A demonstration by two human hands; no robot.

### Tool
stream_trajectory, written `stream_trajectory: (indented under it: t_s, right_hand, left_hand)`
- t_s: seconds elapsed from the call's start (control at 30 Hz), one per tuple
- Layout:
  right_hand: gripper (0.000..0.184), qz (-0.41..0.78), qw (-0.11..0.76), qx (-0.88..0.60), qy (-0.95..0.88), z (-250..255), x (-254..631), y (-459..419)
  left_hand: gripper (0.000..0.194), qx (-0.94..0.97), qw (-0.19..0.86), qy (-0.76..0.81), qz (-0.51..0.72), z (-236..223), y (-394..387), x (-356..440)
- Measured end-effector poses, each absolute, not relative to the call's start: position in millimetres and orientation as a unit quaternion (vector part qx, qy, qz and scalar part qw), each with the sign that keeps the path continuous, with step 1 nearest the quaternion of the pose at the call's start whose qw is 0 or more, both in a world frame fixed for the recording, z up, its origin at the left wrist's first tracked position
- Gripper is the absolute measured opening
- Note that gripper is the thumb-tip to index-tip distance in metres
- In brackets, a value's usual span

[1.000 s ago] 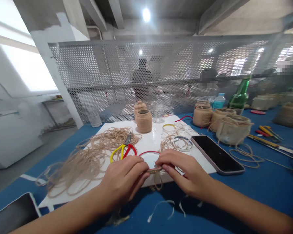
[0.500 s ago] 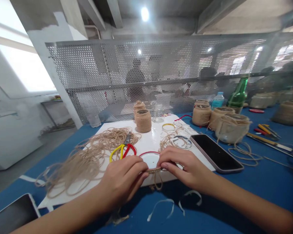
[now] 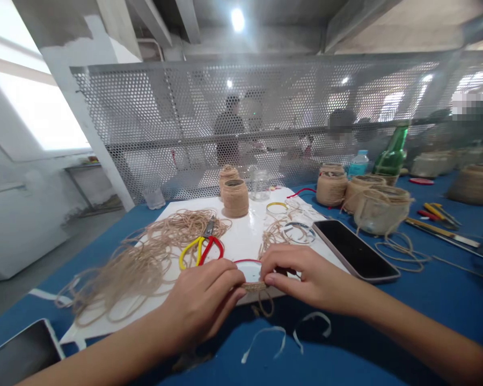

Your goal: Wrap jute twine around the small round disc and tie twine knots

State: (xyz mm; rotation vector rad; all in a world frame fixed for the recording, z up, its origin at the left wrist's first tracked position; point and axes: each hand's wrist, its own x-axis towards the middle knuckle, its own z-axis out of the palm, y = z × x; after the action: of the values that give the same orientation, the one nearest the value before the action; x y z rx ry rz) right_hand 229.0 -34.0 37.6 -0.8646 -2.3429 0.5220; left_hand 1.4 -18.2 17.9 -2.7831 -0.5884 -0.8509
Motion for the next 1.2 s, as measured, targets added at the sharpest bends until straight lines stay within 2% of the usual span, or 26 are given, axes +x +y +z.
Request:
stream_trajectory:
  t_s: [0.27, 0.43, 0.7, 0.83, 1.0, 1.1, 1.2]
  right_hand:
    - [0.008, 0.249, 0.268, -0.325, -0.872, 35.1, 229.6, -36.1]
    - [0.007, 0.262, 0.254, -0.329, -0.871, 32.9, 230.0, -32.8]
    - [0.007, 0.302, 0.228, -0.31, -0.872, 31.3, 229.1, -29.4]
    - [0.006, 0.381, 0.219, -0.305, -0.845, 31.1, 228.1, -30.9]
    - [0.008, 0.552, 0.236, -0.284, -0.748, 27.5, 230.2, -28.2]
    - [0.015, 0.632, 0.262, -0.264, -0.68, 20.9, 232.3, -22.6]
    - [0.018, 0.71, 0.301, -0.251, -0.586, 12.5, 232.8, -17.0]
  left_hand:
    - [0.01, -0.937, -0.031, -0.228, -0.263, 22.9, -22.7, 3.8]
    - [0.014, -0.934, -0.159, -0.238, -0.215, 34.3, -19.1, 4.8]
    - [0.017, -0.906, -0.303, -0.251, -0.154, 37.6, -7.7, 4.6]
    - [0.021, -0.863, -0.401, -0.274, -0.137, 37.5, -7.0, 4.8]
    - [0.031, -0.805, -0.509, -0.263, -0.155, 38.4, -4.1, 3.6]
    - [0.037, -0.792, -0.52, -0.268, -0.177, 37.9, -1.6, 1.3]
    - [0.031, -0.775, -0.525, -0.28, -0.211, 34.1, 0.8, -1.4]
